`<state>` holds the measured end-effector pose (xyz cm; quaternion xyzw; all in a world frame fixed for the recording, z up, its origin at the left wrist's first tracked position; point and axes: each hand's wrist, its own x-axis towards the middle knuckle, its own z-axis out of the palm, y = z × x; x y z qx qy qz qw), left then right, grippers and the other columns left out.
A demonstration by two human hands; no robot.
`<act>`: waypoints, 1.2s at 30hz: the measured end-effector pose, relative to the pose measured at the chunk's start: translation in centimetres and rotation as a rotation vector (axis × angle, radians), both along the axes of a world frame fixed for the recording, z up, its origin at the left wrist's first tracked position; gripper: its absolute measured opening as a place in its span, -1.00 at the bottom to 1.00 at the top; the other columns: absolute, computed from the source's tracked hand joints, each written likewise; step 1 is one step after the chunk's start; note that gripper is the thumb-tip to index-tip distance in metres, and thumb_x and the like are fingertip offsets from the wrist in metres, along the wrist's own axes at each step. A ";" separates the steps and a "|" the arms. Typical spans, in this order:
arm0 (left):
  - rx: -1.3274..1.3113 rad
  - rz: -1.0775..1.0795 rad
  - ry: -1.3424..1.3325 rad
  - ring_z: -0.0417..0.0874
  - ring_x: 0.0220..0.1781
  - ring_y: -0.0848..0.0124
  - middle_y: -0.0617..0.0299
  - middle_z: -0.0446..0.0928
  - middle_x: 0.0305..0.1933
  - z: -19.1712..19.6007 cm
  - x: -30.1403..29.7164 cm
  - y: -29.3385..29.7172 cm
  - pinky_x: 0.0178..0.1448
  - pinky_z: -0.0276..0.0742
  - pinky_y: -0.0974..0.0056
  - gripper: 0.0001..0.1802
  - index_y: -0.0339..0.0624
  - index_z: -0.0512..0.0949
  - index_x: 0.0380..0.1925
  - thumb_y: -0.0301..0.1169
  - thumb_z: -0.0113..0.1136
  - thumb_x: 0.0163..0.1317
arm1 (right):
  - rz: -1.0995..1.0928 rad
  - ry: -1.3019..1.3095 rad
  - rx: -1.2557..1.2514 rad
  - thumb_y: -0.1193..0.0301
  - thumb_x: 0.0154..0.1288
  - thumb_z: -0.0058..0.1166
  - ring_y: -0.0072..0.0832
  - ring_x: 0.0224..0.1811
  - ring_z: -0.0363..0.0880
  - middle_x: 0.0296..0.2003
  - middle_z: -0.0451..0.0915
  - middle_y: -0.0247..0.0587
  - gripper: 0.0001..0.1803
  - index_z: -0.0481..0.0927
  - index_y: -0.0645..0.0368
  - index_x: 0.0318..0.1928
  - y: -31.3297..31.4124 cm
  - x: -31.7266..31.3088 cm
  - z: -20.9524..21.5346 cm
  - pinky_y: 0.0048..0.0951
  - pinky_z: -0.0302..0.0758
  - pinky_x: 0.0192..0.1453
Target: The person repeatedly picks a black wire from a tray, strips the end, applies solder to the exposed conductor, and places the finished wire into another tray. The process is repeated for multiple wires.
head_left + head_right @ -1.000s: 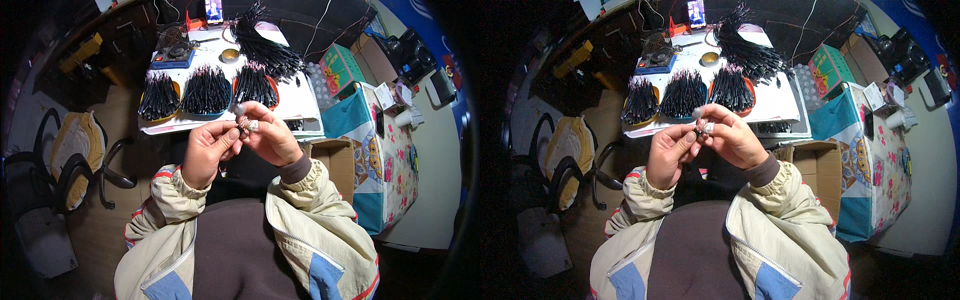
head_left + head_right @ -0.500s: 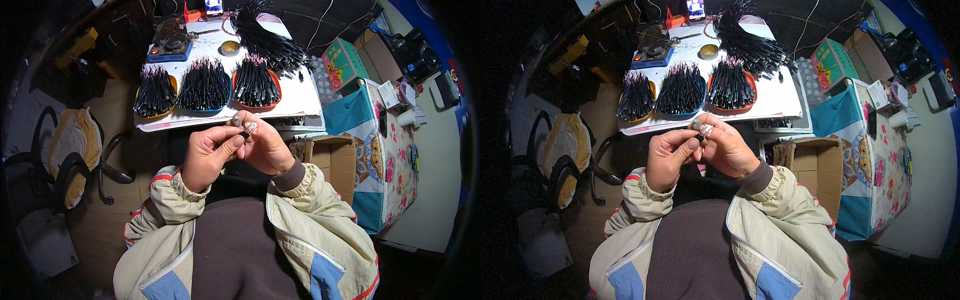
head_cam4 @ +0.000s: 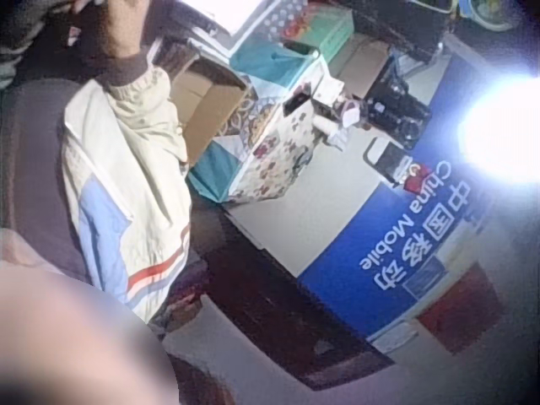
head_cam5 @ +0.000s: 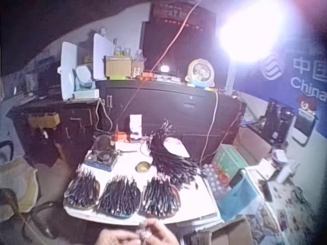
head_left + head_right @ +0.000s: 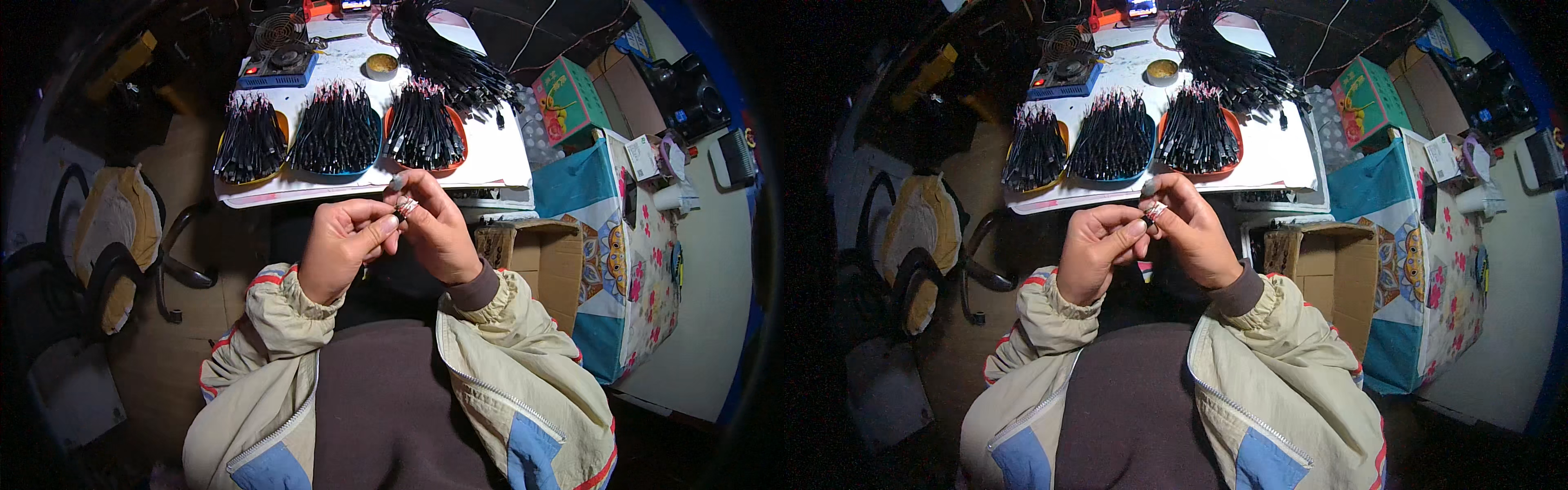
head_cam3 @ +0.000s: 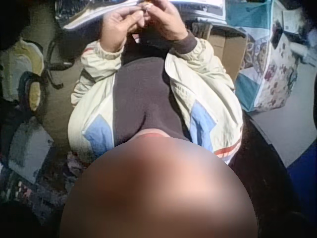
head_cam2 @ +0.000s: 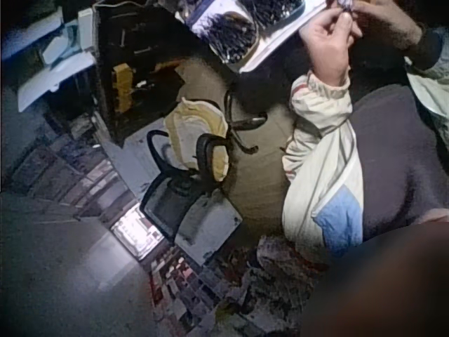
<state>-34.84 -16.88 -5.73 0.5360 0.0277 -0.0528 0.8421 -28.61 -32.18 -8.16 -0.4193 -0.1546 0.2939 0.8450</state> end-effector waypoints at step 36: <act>0.161 -0.262 0.015 0.47 -0.51 0.64 0.32 0.55 -0.51 2.6 -0.8 2.2 -0.45 0.33 0.52 -0.85 -0.36 0.64 -0.28 -0.47 0.20 0.29 | -0.095 -1.467 -0.473 0.60 -0.11 0.32 -0.32 -0.29 0.53 -0.34 0.54 -0.18 -0.70 0.60 0.25 -0.26 -3.6 2.0 6.0 -0.38 0.46 -0.22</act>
